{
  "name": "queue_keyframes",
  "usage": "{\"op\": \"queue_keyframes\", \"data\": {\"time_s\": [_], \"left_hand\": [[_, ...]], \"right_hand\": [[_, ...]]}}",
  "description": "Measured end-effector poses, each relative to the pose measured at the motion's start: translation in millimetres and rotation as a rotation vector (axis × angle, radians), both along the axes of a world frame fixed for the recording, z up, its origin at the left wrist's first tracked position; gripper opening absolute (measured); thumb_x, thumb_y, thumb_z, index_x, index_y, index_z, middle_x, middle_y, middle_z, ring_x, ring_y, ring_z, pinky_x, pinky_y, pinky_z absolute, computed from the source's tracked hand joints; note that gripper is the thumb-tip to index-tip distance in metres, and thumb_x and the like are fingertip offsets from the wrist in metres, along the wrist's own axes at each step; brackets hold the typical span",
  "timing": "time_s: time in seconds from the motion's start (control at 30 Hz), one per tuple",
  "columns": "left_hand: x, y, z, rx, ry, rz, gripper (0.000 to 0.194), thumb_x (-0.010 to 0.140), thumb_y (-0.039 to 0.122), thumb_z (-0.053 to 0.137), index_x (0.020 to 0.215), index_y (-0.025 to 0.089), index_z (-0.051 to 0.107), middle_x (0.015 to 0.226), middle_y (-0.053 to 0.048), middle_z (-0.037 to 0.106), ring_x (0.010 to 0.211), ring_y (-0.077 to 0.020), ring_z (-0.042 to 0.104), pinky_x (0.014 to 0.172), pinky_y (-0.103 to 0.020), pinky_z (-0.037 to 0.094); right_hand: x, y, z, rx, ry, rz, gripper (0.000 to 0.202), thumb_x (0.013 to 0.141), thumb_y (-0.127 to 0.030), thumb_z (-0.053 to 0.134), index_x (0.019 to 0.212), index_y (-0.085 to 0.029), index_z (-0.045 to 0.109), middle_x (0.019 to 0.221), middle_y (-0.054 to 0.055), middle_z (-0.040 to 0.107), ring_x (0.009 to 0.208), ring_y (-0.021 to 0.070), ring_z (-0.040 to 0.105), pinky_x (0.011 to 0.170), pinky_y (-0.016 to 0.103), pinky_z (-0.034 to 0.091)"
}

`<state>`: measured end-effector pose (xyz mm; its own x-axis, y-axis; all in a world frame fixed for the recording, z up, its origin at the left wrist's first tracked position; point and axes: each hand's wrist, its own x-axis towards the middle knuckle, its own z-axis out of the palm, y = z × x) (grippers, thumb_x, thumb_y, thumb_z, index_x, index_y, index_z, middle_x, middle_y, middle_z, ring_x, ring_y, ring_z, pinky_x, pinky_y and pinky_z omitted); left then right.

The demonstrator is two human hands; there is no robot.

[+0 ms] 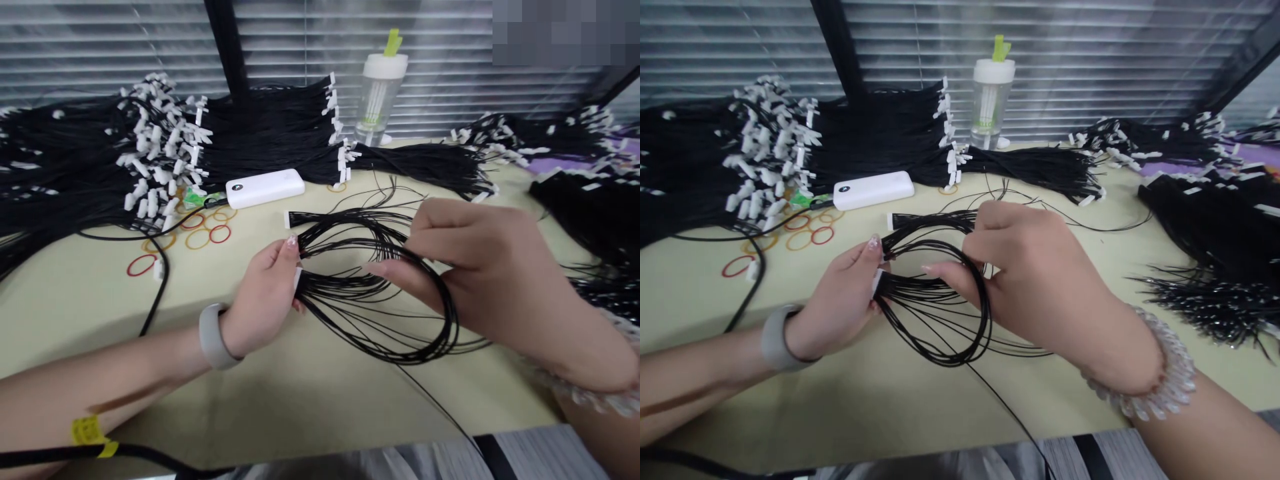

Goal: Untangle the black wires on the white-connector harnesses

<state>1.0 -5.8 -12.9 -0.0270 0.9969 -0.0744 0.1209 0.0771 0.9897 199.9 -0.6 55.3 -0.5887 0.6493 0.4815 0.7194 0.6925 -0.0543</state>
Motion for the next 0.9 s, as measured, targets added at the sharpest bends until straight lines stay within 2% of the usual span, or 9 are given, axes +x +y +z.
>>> {"op": "queue_keyframes", "data": {"time_s": [0.07,0.2,0.3,0.4,0.5,0.67,0.73,0.8,0.9], "left_hand": [[0,0,-0.4,-0.01,-0.013,0.008,0.036,0.081,0.051,0.036,0.066,0.019,0.04,0.054,0.005,0.035,0.039,-0.0062,0.036,0.03,-0.017,0.034],[0,1,-1.6,-0.027,-0.028,0.019,0.036,0.081,0.053,0.035,0.068,0.02,0.04,0.055,0.005,0.034,0.04,-0.0069,0.036,0.03,-0.018,0.037],[1,1,-2.5,-0.023,-0.031,0.014,0.036,0.081,0.052,0.035,0.067,0.02,0.039,0.055,0.005,0.033,0.039,-0.0066,0.035,0.029,-0.018,0.037],[1,1,-3.3,-0.019,-0.036,0.013,0.034,0.081,0.05,0.036,0.067,0.019,0.04,0.055,0.005,0.033,0.038,-0.0062,0.035,0.029,-0.017,0.035],[0,1,-3.6,-0.02,-0.039,0.009,0.032,0.081,0.048,0.038,0.067,0.019,0.041,0.054,0.005,0.034,0.038,-0.0062,0.037,0.028,-0.017,0.034],[-1,1,-3.1,-0.015,-0.075,-0.001,0.031,0.082,0.045,0.039,0.065,0.019,0.041,0.052,0.005,0.035,0.038,-0.0058,0.037,0.03,-0.017,0.035],[-1,1,-3.0,-0.011,-0.088,-0.005,0.033,0.082,0.046,0.039,0.065,0.018,0.041,0.051,0.005,0.035,0.038,-0.0059,0.037,0.031,-0.017,0.036],[-1,2,-2.7,-0.004,-0.087,-0.009,0.034,0.082,0.047,0.038,0.064,0.018,0.041,0.05,0.006,0.035,0.037,-0.0062,0.038,0.032,-0.018,0.037],[0,2,-1.5,0.006,-0.083,-0.013,0.034,0.082,0.047,0.038,0.064,0.018,0.04,0.047,0.006,0.035,0.035,-0.0065,0.039,0.031,-0.018,0.036]], "right_hand": [[0,-5,-0.3,-0.06,-0.051,0.024,0.043,0.078,-0.04,0.051,0.046,-0.015,0.036,0.05,0.0,0.035,0.046,0.0073,0.03,0.044,0.025,0.021],[-2,-12,-7.7,-0.262,-0.208,-0.001,0.042,0.078,-0.042,0.048,0.046,-0.017,0.041,0.043,0.0,0.038,0.039,0.0072,0.028,0.041,0.026,0.018],[-2,-11,-15.4,-0.381,-0.284,-0.029,0.036,0.078,-0.039,0.047,0.048,-0.018,0.046,0.044,0.0,0.041,0.039,0.0072,0.03,0.041,0.024,0.019],[-1,-8,-21.3,-0.427,-0.289,-0.048,0.029,0.079,-0.033,0.045,0.055,-0.018,0.05,0.049,-0.001,0.046,0.042,0.0071,0.034,0.042,0.024,0.021],[-2,-7,-24.2,-0.451,-0.302,0.007,0.024,0.079,-0.026,0.043,0.059,-0.018,0.051,0.053,0.0,0.047,0.047,0.0069,0.036,0.046,0.024,0.023],[-5,-5,-18.6,-0.528,-0.241,0.084,0.019,0.078,-0.018,0.043,0.059,-0.016,0.046,0.059,-0.002,0.049,0.054,0.0063,0.039,0.052,0.022,0.029],[-5,-4,-13.5,-0.632,-0.179,0.119,0.02,0.079,-0.019,0.042,0.059,-0.016,0.042,0.058,-0.003,0.046,0.053,0.0056,0.039,0.049,0.02,0.03],[-3,-3,-9.7,-0.807,-0.12,0.142,0.024,0.084,-0.022,0.037,0.061,-0.016,0.041,0.055,-0.004,0.044,0.05,0.0046,0.038,0.044,0.017,0.029],[-1,-3,-11.0,-1.084,-0.08,0.152,0.032,0.09,-0.03,0.024,0.071,-0.018,0.047,0.055,-0.004,0.05,0.044,0.0034,0.042,0.039,0.013,0.032]]}}
